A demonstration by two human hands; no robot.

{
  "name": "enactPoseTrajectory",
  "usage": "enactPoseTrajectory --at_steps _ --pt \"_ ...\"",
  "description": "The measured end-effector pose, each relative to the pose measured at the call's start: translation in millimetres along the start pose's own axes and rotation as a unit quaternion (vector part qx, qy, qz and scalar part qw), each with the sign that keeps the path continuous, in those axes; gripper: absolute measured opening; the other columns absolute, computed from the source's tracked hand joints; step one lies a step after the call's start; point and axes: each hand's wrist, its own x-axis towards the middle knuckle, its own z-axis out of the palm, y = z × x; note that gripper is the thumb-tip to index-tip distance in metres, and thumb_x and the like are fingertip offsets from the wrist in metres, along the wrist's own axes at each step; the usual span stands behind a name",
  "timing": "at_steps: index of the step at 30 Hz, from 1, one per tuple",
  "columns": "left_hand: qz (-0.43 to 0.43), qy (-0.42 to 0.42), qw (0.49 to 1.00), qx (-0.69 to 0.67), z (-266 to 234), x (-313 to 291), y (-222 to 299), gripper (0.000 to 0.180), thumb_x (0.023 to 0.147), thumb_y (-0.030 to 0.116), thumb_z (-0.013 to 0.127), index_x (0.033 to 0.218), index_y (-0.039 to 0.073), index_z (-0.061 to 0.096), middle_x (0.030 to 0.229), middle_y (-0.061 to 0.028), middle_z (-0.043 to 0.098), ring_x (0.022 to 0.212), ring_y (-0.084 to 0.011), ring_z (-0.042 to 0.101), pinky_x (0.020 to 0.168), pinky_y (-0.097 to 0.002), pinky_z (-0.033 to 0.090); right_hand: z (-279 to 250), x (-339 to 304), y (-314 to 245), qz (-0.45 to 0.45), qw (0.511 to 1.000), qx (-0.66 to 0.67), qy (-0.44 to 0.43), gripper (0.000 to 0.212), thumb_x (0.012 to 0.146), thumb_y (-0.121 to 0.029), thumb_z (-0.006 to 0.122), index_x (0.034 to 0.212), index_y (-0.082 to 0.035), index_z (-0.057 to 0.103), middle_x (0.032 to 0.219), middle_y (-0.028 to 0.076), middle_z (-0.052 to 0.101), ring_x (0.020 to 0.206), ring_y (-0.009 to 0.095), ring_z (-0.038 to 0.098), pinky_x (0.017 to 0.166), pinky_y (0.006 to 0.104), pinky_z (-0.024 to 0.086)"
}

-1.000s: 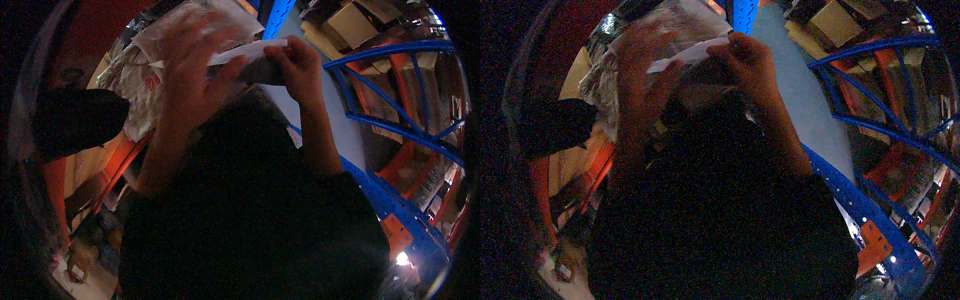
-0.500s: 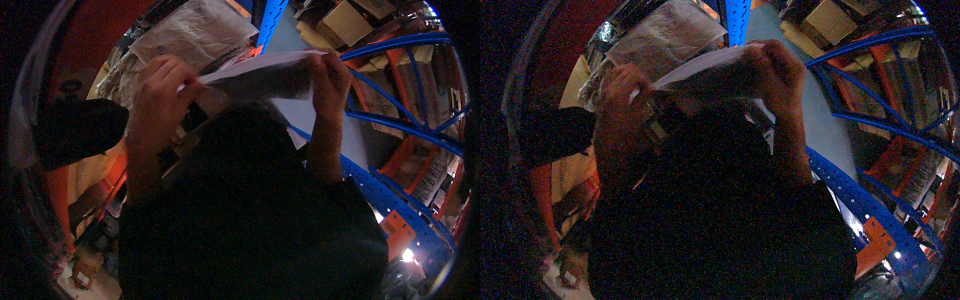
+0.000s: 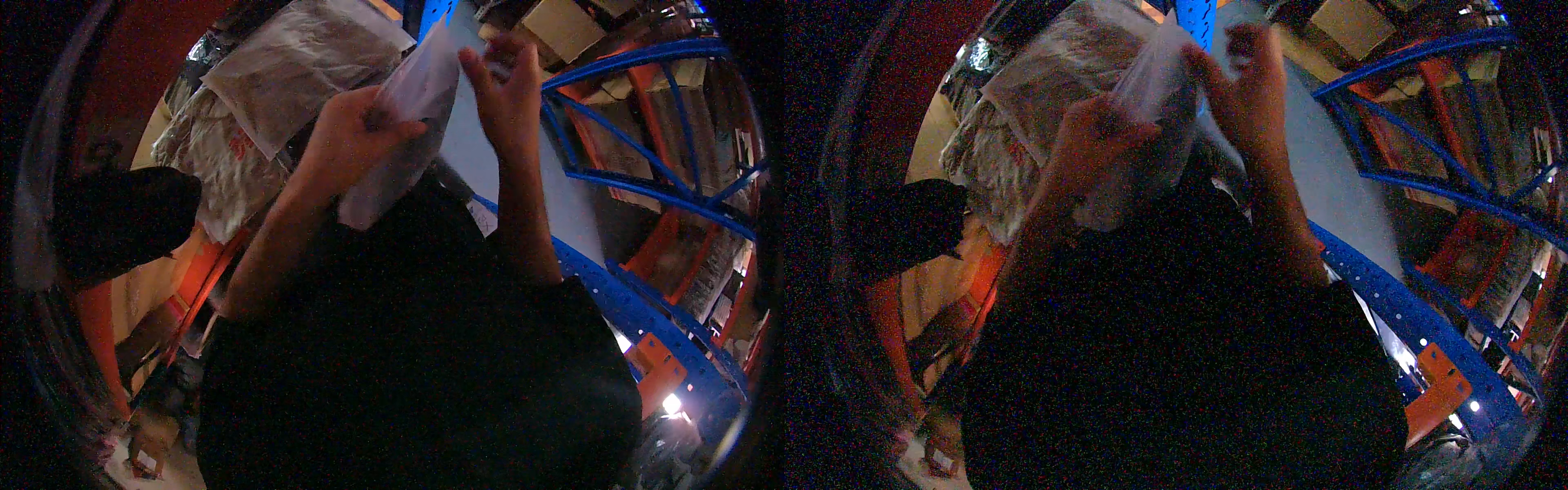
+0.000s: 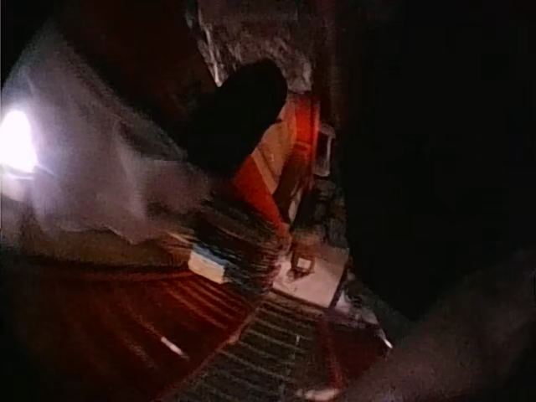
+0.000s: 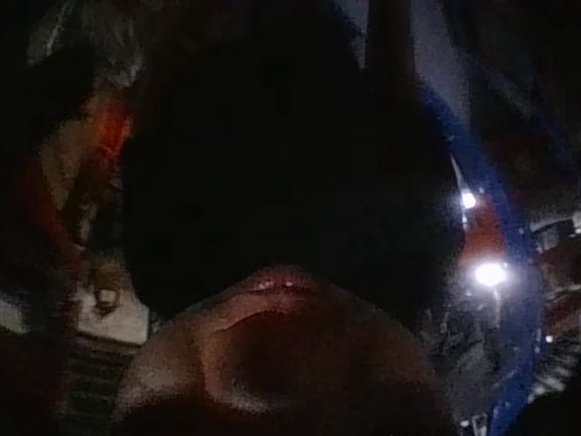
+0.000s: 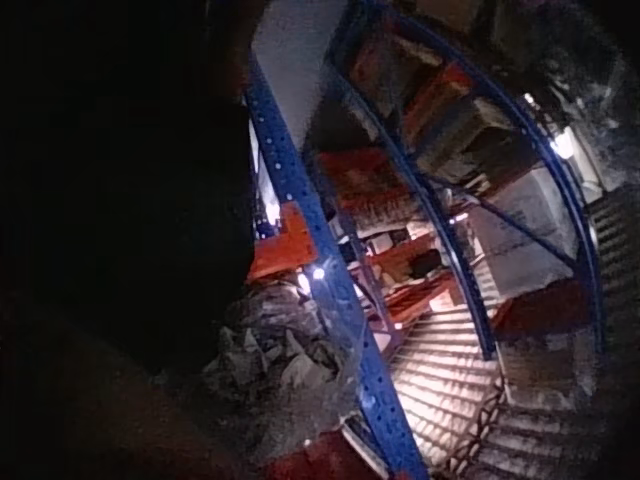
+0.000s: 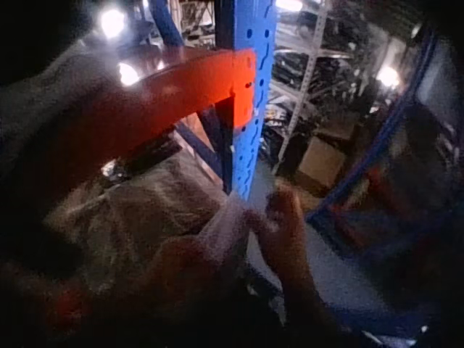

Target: The person removes a black shirt from a plastic bag, unfolds it on a table, and then uses a pen to write on the shirt's label while referring to a tablet.

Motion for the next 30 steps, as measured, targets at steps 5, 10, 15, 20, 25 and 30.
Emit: enactPoseTrajectory --at_steps 5,10,15,20,25,30 --pt "0.114 -0.003 0.992 0.052 36.8 3.9 -31.5 0.032 0.074 0.019 0.078 0.096 0.000 0.064 0.080 -0.0060 0.066 0.076 -0.0080 0.058 0.065 -0.0288 0.049 11.6 -58.4 -3.3 0.223 0.953 0.109 -0.172 0.037 0.092 -0.034 0.060 0.102 0.002 0.061 0.093 0.012 0.066 0.083 0.021 0.060 0.076 0.0347 0.048" --pt "-0.019 -0.016 0.967 -0.255 30.1 -6.3 -15.8 0.024 0.080 0.016 0.072 0.093 0.000 0.060 0.076 -0.0007 0.059 0.070 -0.0087 0.052 0.062 -0.0267 0.044 -10.0 -53.6 1.4 0.273 0.920 0.231 -0.157 0.037 0.095 -0.030 0.057 0.114 0.001 0.059 0.103 0.007 0.065 0.094 0.016 0.059 0.083 0.0297 0.045" --pt "0.057 0.153 0.984 -0.072 -4.9 -12.4 -37.4 0.031 0.084 0.013 0.067 0.107 0.001 0.050 0.078 -0.0031 0.057 0.075 -0.0123 0.055 0.068 -0.0287 0.046 -26.9 -54.1 16.5 0.246 0.907 0.302 -0.160 0.037 0.094 -0.024 0.054 0.121 0.003 0.056 0.109 0.008 0.064 0.096 0.018 0.059 0.086 0.0289 0.044" --pt "0.034 0.084 0.996 0.025 -2.4 -18.7 0.4 0.060 0.080 0.021 0.072 0.127 0.004 0.039 0.092 -0.0139 0.061 0.087 -0.0272 0.063 0.081 -0.0374 0.049 -43.7 -47.6 18.7 0.287 0.884 0.278 -0.243 0.037 0.092 -0.025 0.059 0.118 0.002 0.059 0.105 0.009 0.066 0.097 0.018 0.061 0.086 0.0306 0.046" --pt "0.110 0.021 0.982 0.154 9.5 -9.1 -13.4 0.081 0.074 0.035 0.074 0.137 0.004 0.034 0.108 -0.0227 0.062 0.095 -0.0392 0.063 0.083 -0.0442 0.050 -38.3 -51.7 11.3 0.268 0.840 0.381 -0.277 0.039 0.091 -0.025 0.062 0.118 0.002 0.059 0.105 0.008 0.066 0.096 0.016 0.062 0.085 0.0296 0.048" --pt "0.060 -0.040 0.968 0.242 17.0 -2.0 -16.4 0.075 0.071 0.033 0.071 0.132 0.002 0.041 0.104 -0.0256 0.064 0.094 -0.0425 0.063 0.081 -0.0465 0.051 -40.0 -55.2 10.3 0.220 0.845 0.393 -0.287 0.038 0.092 -0.023 0.061 0.119 0.003 0.059 0.107 0.008 0.066 0.095 0.016 0.062 0.084 0.0299 0.048"
